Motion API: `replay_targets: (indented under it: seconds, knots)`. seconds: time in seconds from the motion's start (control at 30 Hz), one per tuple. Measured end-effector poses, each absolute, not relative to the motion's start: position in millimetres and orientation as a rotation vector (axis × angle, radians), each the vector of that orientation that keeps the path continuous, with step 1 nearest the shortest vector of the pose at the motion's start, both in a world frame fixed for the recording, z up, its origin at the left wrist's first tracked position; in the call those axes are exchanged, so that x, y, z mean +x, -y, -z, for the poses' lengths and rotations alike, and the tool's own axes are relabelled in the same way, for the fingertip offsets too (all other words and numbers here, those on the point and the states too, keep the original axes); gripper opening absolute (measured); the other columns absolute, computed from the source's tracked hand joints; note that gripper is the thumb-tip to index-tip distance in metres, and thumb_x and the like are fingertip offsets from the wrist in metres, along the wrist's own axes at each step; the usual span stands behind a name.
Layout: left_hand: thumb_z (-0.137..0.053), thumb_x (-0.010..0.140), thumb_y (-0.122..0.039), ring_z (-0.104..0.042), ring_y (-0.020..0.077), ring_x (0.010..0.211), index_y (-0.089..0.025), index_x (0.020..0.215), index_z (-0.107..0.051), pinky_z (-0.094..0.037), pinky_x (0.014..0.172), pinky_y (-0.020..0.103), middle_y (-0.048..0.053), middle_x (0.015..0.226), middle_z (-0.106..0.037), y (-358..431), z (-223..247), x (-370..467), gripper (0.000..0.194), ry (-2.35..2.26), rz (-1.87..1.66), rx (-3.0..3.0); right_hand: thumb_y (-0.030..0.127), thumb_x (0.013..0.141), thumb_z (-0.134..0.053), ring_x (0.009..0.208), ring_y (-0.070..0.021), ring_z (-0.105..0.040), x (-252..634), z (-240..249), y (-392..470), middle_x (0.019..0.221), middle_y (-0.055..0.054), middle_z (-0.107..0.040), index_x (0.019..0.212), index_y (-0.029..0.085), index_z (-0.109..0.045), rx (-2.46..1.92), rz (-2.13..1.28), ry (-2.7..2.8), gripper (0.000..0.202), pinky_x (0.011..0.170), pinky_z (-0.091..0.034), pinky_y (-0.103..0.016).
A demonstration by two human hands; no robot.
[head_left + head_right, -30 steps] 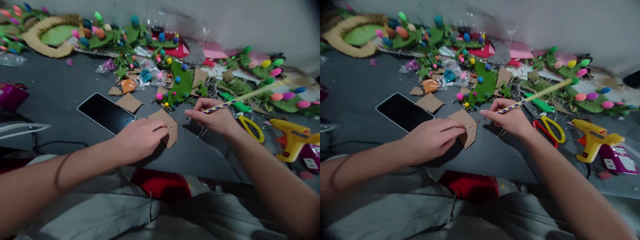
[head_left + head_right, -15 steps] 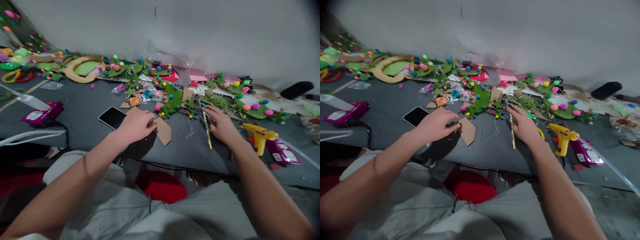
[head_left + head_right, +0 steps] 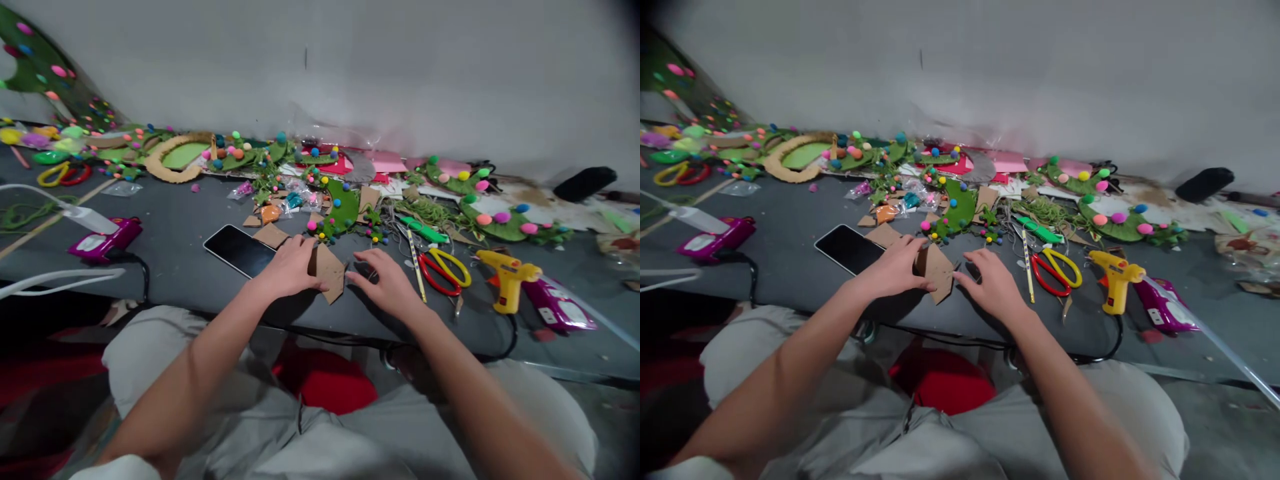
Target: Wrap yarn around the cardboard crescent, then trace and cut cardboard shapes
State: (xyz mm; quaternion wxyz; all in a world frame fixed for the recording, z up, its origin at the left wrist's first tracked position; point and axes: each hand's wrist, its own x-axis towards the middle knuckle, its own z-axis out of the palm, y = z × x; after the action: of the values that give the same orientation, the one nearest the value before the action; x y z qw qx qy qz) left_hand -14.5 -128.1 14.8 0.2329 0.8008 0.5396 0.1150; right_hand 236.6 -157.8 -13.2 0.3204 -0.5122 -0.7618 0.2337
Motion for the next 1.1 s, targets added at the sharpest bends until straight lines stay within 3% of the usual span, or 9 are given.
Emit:
replay_targets:
  seconds: [0.07,0.17,0.33,0.47,0.53,0.7,0.87,0.93,1.1]
  knots:
    - [-0.09,0.066,-0.043,-0.058,0.035,0.125,-0.018,0.145,-0.051,-0.048,0.108,0.05,0.015,0.135,-0.053,129.5,-11.2,-14.6,0.091,-1.42,-0.463,2.109,0.045,0.086,-0.076,0.11,-0.0313,-0.065,230.0,17.3,158.7,0.123,-0.014,-0.071,0.126,0.021,-0.068,-1.331,-0.698,1.952,0.047,0.098,-0.051,-0.049]
    - [-0.08,0.079,-0.034,-0.06,0.0263,0.126,-0.023,0.145,-0.049,-0.052,0.106,0.041,0.012,0.143,-0.05,129.2,-4.9,-8.9,0.074,-1.29,-0.721,1.954,0.044,0.089,-0.072,0.087,-0.0243,-0.069,222.1,20.2,159.3,0.106,-0.01,-0.075,0.123,0.021,-0.068,-1.309,-0.864,1.828,0.042,0.082,-0.058,-0.043]
    - [-0.067,0.091,-0.037,-0.067,0.0233,0.121,-0.019,0.142,-0.049,-0.059,0.096,0.035,0.016,0.146,-0.058,127.4,8.6,11.0,0.058,-1.145,-0.97,1.645,0.054,0.092,-0.065,0.071,-0.0184,-0.071,217.6,20.4,154.8,0.085,-0.005,-0.073,0.104,0.02,-0.065,-1.279,-1.037,1.545,0.036,0.069,-0.062,-0.035]
    - [-0.076,0.084,-0.046,-0.074,0.0231,0.095,-0.014,0.104,-0.072,-0.062,0.083,0.034,0.011,0.105,-0.078,124.2,2.3,8.8,0.038,-1.103,-0.945,1.521,0.063,0.091,-0.061,0.072,-0.0186,-0.073,224.6,15.2,156.4,0.087,-0.006,-0.075,0.108,0.02,-0.065,-1.335,-1.011,1.461,0.046,0.068,-0.062,-0.035]
    - [-0.081,0.08,-0.045,-0.073,0.0208,0.091,-0.015,0.101,-0.073,-0.061,0.083,0.033,0.008,0.102,-0.079,116.2,-9.7,-5.2,0.038,-1.143,-1.014,1.477,0.063,0.094,-0.057,0.069,-0.0177,-0.071,233.1,9.6,159.6,0.086,-0.006,-0.075,0.105,0.02,-0.066,-1.413,-0.946,1.493,0.045,0.064,-0.058,-0.033]
    - [-0.09,0.067,-0.032,-0.07,0.0172,0.083,-0.016,0.097,-0.075,-0.057,0.069,0.026,0.005,0.096,-0.077,80.6,-33.8,-56.9,0.038,-1.354,-1.267,1.286,0.053,0.092,-0.064,0.062,-0.0179,-0.058,280.1,-12.3,161.4,0.061,-0.003,-0.062,0.065,0.02,-0.063,-1.733,-0.61,1.71,0.043,0.064,-0.047,-0.032]
    - [-0.087,0.073,-0.026,-0.068,0.0152,0.081,-0.016,0.095,-0.071,-0.057,0.07,0.027,0.003,0.089,-0.072,62.1,-31.3,-74.8,0.029,-1.386,-1.245,1.186,0.032,0.094,-0.063,0.095,-0.026,-0.067,348.7,-27.8,154.5,0.106,-0.013,-0.075,0.111,0.017,-0.074,-2.09,-0.326,1.785,0.025,0.088,-0.051,-0.041]
    - [-0.088,0.071,-0.029,-0.068,0.0163,0.078,-0.015,0.094,-0.074,-0.058,0.067,0.028,0.005,0.088,-0.073,61.4,-28.7,-71.9,0.031,-1.336,-1.16,1.218,0.034,0.092,-0.07,0.095,-0.0265,-0.068,369.1,-25.1,150.7,0.108,-0.017,-0.073,0.112,0.013,-0.072,-2.271,-0.31,1.814,0.028,0.087,-0.053,-0.043]
    - [-0.088,0.069,-0.036,-0.067,0.0154,0.074,-0.016,0.095,-0.076,-0.058,0.062,0.026,0.007,0.089,-0.074,64.5,-23.1,-68.7,0.036,-1.241,-1.042,1.261,0.04,0.1,-0.065,0.1,-0.0192,-0.069,388.5,-4.7,133.3,0.118,-0.008,-0.069,0.121,0.017,-0.066,-2.502,-0.393,1.986,0.031,0.087,-0.06,-0.039]
